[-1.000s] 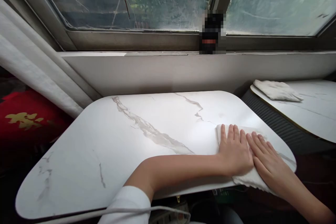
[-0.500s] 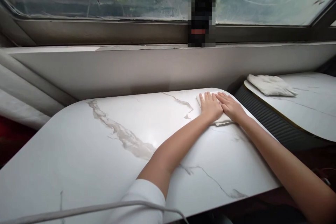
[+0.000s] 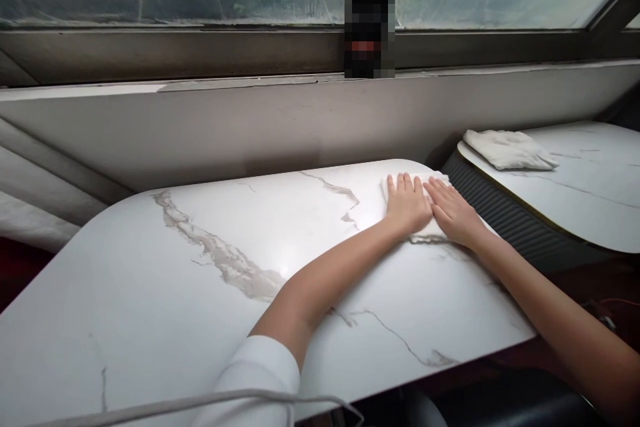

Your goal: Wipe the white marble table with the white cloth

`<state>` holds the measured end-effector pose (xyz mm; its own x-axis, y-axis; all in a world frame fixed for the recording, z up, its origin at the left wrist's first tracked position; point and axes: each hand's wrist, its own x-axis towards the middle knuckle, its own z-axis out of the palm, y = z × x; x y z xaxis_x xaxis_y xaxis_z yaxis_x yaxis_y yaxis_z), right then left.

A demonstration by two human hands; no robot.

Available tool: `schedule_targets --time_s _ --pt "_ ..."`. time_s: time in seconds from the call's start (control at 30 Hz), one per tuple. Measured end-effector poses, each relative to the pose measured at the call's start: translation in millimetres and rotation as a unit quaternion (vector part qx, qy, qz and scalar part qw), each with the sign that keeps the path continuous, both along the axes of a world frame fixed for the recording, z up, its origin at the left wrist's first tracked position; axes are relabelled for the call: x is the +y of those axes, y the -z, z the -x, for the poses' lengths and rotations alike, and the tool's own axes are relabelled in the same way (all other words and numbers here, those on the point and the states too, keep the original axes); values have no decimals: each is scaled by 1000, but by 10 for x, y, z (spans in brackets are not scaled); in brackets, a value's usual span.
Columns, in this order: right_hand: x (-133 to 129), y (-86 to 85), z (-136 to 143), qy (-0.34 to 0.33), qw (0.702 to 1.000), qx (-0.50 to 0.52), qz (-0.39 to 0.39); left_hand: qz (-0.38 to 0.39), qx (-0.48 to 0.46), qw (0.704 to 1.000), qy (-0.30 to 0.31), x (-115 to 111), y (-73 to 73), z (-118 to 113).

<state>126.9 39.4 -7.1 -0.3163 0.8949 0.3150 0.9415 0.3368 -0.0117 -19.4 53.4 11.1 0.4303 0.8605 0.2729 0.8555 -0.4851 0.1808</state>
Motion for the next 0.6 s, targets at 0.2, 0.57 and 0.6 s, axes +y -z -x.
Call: schedule_targets --time_s 0.2,0.57,0.6 --pt "-1356 -2 75 -5 999 -18 -48 -3 7 995 103 -1076 -25 116" --pt "-931 18 622 10 999 -23 -30 2 13 998 62 -788 10 626" --pt "-715 19 669 10 999 -21 -23 8 12 999 49 -611 18 663"
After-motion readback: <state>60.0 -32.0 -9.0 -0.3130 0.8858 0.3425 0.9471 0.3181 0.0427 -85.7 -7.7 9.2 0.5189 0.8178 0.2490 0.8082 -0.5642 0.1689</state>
